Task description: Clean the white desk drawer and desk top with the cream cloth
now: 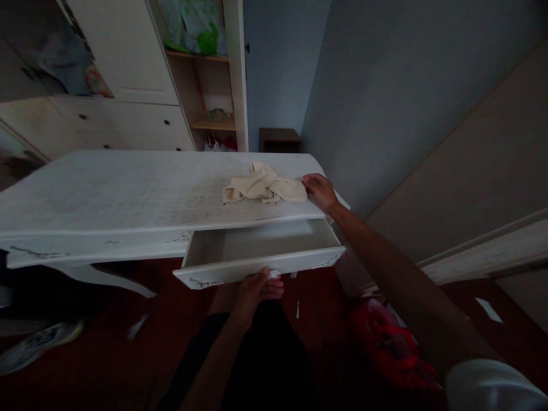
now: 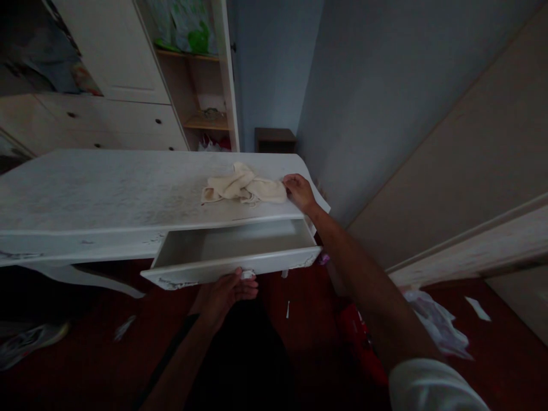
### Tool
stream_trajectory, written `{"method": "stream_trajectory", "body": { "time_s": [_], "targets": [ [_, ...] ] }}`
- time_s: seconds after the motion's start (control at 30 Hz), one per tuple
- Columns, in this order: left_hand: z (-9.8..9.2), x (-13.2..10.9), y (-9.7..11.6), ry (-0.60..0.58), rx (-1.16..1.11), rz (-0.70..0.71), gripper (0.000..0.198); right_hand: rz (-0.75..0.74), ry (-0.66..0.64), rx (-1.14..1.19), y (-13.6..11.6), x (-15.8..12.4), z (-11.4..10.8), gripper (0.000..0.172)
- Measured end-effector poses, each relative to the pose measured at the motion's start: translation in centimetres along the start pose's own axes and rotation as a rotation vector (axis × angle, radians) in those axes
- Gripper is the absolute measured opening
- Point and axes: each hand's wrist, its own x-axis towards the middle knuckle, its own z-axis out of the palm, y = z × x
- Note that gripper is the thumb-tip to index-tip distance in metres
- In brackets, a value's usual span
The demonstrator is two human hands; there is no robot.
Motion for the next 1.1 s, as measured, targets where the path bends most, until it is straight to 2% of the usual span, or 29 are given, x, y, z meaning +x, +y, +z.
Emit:
{"method": "stream_trajectory", "body": {
  "time_s": [0.13,0.27,0.47,0.7,0.93,1.1],
  "targets": [
    [-0.2,2.0,1.1,0.048,-0.025,0.009,0.049,0.026,0.002,-0.012,-0.1,-0.1,0.0,0.026],
    [-0.6,5.0,1.7,0.092,-0.029,0.034,0.046,0.055,0.009,-0.039,-0.4,-0.1,0.0,0.03],
    [-0.8,8.6,2.6,0.131,-0.05,0.031,0.043,0.036,-0.003,-0.066,-0.3,-0.1,-0.1,0.032],
    [-1.3,9.3,2.3,0.072,-0.032,0.046,0.046,0.036,-0.014,-0.083,-0.1,-0.1,-0.2,0.029],
    [-1.2,10.6,3.6,0.15,-0.059,0.05,0.035,0.051,-0.009,-0.089,-0.4,-0.3,-0.2,0.027],
    [-1.4,11.7,4.5,0.147,-0.059,0.049,0.026,0.054,0.003,-0.099,-0.6,-0.4,-0.1,0.026]
  ]
}}
